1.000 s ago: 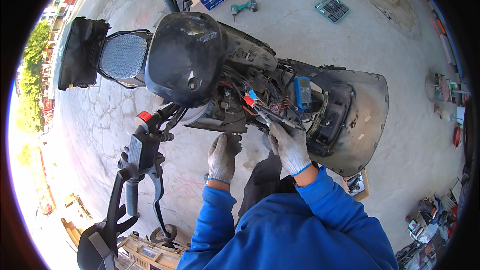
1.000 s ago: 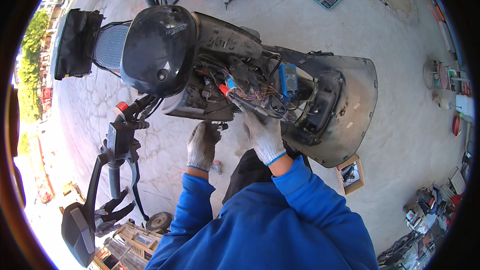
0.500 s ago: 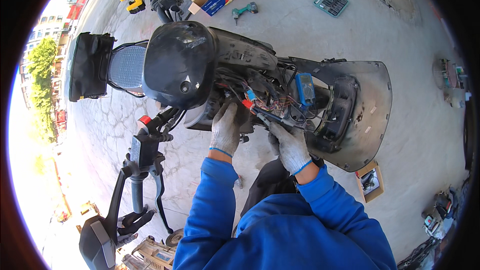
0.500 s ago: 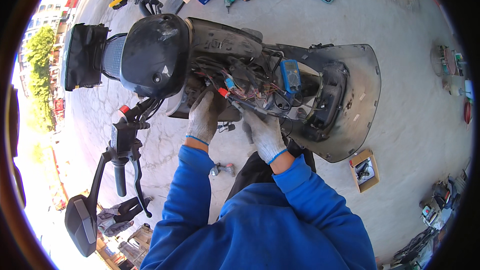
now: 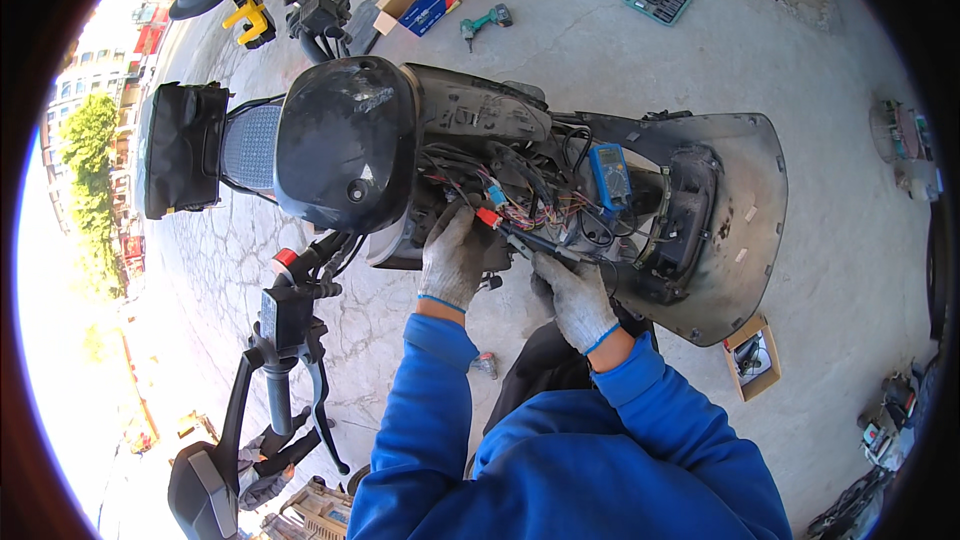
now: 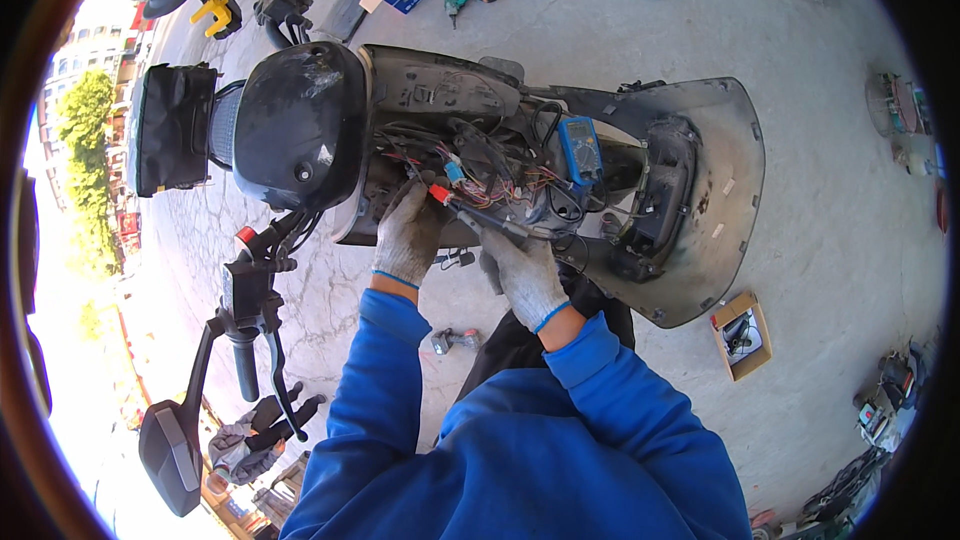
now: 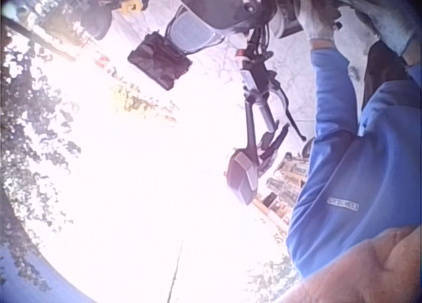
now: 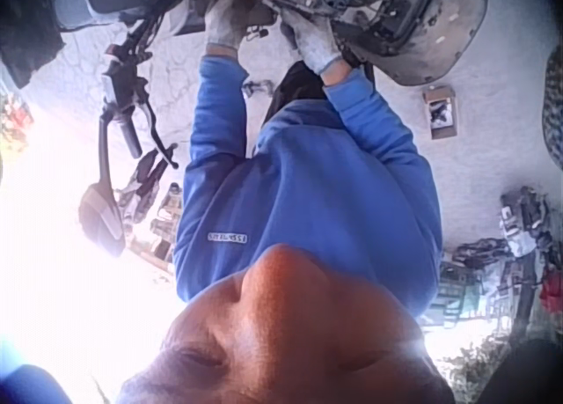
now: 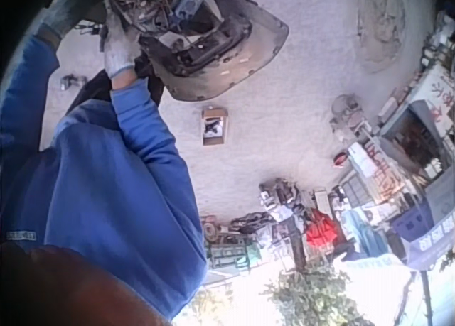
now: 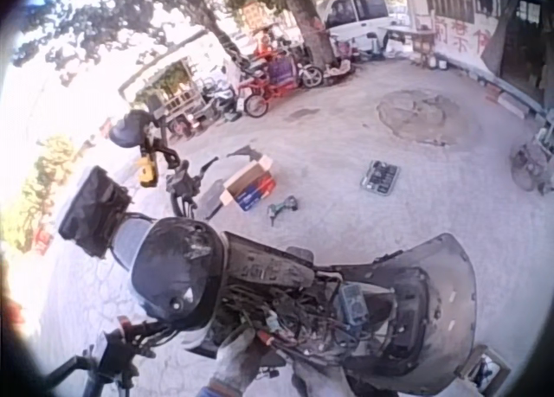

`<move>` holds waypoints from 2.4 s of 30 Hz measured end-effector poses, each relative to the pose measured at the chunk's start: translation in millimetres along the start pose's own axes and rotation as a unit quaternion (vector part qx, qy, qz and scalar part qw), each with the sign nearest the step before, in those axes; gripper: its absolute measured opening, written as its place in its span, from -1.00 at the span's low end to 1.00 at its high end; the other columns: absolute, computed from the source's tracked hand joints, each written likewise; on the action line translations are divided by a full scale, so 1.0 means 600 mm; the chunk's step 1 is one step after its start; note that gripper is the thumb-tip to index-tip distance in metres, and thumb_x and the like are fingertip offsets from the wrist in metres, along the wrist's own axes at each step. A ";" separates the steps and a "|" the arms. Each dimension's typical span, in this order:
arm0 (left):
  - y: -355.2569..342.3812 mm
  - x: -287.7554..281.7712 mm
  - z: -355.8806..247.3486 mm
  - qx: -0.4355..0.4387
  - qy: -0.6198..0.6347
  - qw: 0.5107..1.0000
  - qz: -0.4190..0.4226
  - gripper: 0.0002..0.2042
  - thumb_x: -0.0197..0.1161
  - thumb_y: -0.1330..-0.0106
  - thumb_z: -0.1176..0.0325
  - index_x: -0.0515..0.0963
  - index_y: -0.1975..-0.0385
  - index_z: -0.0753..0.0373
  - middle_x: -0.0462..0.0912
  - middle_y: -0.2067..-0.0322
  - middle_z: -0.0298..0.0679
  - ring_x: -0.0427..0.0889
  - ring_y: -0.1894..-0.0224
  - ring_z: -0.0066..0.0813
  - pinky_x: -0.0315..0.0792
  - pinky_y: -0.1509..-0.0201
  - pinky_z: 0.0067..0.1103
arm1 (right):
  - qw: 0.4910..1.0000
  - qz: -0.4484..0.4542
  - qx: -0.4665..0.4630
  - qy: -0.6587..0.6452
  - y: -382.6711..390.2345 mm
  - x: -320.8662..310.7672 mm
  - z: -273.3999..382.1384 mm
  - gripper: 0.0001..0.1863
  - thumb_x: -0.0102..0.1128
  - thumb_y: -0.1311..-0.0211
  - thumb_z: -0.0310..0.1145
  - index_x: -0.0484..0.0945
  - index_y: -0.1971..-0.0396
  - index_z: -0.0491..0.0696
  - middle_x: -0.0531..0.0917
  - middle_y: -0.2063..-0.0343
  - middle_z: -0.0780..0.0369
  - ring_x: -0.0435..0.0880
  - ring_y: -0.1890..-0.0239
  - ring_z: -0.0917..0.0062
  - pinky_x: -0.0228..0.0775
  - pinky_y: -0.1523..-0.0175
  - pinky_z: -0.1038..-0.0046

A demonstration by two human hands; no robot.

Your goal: The person uses a multimeter to test the electric scooter's wiring and then uses pliers to strip and adjust wires in the exposed wiring harness under the seat. The scooter remains disassembled throughout the clip.

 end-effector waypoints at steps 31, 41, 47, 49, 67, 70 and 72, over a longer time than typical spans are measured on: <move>-0.021 -0.001 -0.023 0.006 -0.054 0.998 -0.045 -0.71 0.23 -0.53 0.43 0.57 -0.19 0.32 0.74 0.03 -0.06 0.70 0.01 -0.22 0.55 -0.20 -0.30 | 0.987 0.019 0.123 -0.100 -0.014 -0.014 -0.067 -0.76 0.36 -0.44 -0.23 0.71 0.06 -0.07 0.63 0.51 0.37 0.52 0.54 0.76 0.27 0.50 0.67; -0.023 -0.017 -0.030 0.052 -0.068 0.996 -0.019 -0.77 0.31 -0.46 0.51 0.65 -0.07 0.29 0.76 0.11 -0.09 0.71 0.07 -0.28 0.60 -0.15 -0.31 | 0.982 0.024 0.145 -0.118 -0.020 -0.011 -0.078 -0.77 0.35 -0.44 -0.35 0.71 0.02 -0.11 0.69 0.36 0.36 0.61 0.37 0.74 0.40 0.34 0.68; -0.020 -0.011 -0.034 0.047 -0.087 0.995 -0.029 -0.80 0.32 -0.45 0.52 0.65 -0.03 0.29 0.75 0.14 -0.11 0.71 0.09 -0.28 0.61 -0.15 -0.32 | 0.984 0.005 0.137 -0.114 -0.015 -0.005 -0.073 -0.78 0.34 -0.44 -0.36 0.71 0.02 -0.13 0.67 0.42 0.34 0.58 0.43 0.73 0.35 0.39 0.68; -0.018 -0.007 -0.028 0.051 -0.083 0.994 -0.042 -0.79 0.31 -0.47 0.50 0.64 -0.04 0.30 0.74 0.11 -0.10 0.71 0.06 -0.29 0.60 -0.16 -0.31 | 0.987 0.002 0.128 -0.101 -0.013 -0.006 -0.070 -0.78 0.33 -0.45 -0.36 0.71 0.03 -0.14 0.66 0.45 0.34 0.56 0.47 0.73 0.32 0.42 0.67; 0.397 -0.374 -0.161 0.253 0.144 0.874 -0.390 -0.58 0.00 -0.64 -0.02 0.63 -0.01 0.20 0.72 0.18 -0.16 0.67 0.12 -0.22 0.56 -0.07 -0.30 | 0.998 -0.040 0.041 0.028 0.000 -0.005 -0.041 -0.90 0.39 -0.41 -0.33 0.71 0.18 -0.01 0.69 0.47 0.39 0.62 0.53 0.72 0.34 0.54 0.62; 0.459 -0.342 -0.277 0.381 0.090 0.882 -0.265 -0.42 -0.04 -0.59 -0.18 0.61 -0.10 0.27 0.73 0.06 -0.07 0.67 -0.01 -0.13 0.50 -0.20 -0.22 | 0.998 -0.041 0.036 0.025 0.000 -0.006 -0.032 -0.87 0.38 -0.42 -0.32 0.70 0.18 -0.04 0.68 0.51 0.37 0.59 0.60 0.69 0.32 0.58 0.60; 0.477 -0.325 -0.310 0.424 0.008 0.854 -0.302 -0.28 -0.13 -0.57 -0.30 0.53 -0.28 0.28 0.68 -0.12 0.00 0.60 -0.15 -0.09 0.43 -0.28 -0.17 | 0.999 -0.029 0.014 0.036 0.001 -0.003 -0.021 -0.86 0.36 -0.42 -0.29 0.70 0.21 -0.04 0.63 0.56 0.37 0.52 0.64 0.70 0.24 0.60 0.59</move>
Point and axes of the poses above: each hand's wrist, its own y-axis away from the middle knuckle, its own x-axis out of the palm, z = x × y, the point moved 3 cm from there along -y, towards the middle knuckle
